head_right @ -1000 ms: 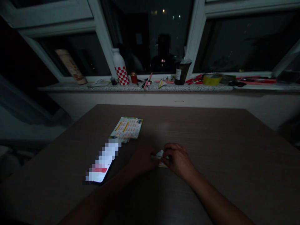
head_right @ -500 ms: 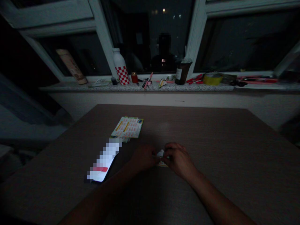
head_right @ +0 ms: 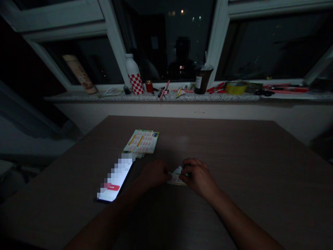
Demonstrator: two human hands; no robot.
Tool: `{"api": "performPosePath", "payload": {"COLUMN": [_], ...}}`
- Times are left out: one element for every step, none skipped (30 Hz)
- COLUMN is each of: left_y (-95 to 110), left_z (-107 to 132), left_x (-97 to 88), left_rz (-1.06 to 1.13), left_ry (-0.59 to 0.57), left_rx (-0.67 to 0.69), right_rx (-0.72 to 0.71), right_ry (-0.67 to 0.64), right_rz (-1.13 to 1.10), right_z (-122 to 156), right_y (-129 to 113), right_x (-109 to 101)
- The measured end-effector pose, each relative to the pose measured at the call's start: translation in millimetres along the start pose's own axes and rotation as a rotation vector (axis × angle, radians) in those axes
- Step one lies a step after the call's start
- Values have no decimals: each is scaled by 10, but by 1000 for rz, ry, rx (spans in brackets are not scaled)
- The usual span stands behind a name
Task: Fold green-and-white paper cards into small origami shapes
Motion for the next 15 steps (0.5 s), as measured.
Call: {"api": "performPosePath", "payload": {"left_y": [-27, -50, -68, -83, -95, -107, -118, -126, -131, -134, -135, -135, -137, -138, -135], "left_z": [5, 12, 19, 25, 30, 35, 38, 40, 42, 44, 45, 46, 47, 48, 49], "left_x": [-4, -10, -16, -21, -24, -27, -29, -31, -35, -38, -40, -37, -36, -44, -57], "left_rz": [12, 23, 32, 37, 42, 48, 53, 58, 63, 68, 74, 78, 84, 93, 106], "left_ry": [-2, -2, -3, -5, -7, -8, -10, -10, -9, -6, -3, -3, 3, 21, 49], "left_rx": [-10, -17, -20, -21, -21, -22, -22, -22, -19, -16, -13, -10, -9, -9, -8], "right_rx": [2, 4, 5, 5, 5, 6, 8, 10, 12, 11, 8, 4, 0, -2, 0], "right_ry": [-1, -2, -4, -6, -7, -6, -3, 1, 2, 2, 1, 0, -1, 0, 1], "right_rz": [2, 5, 5, 4, 1, -2, -5, -7, -8, -7, -5, -4, -3, -5, -6], "right_z": [-1, -2, -4, -5, -7, -8, -10, -10, -11, -11, -12, -12, -12, -12, -12], "right_y": [4, 9, 13, 17, 21, 25, 31, 37, 40, 41, 38, 31, 25, 20, 19], "right_x": [1, 3, 6, 10, 12, 14, 14, 12, 12, 13, 14, 14, 13, 10, 7]}}
Point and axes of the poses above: each hand's wrist, its own z-axis away from the middle knuckle, its own x-axis out of the palm, y = z × x, the point moved 10 cm from there along -z, towards the middle knuckle, and after that the axes turned 9 degrees about -z, right-handed, at the moved point
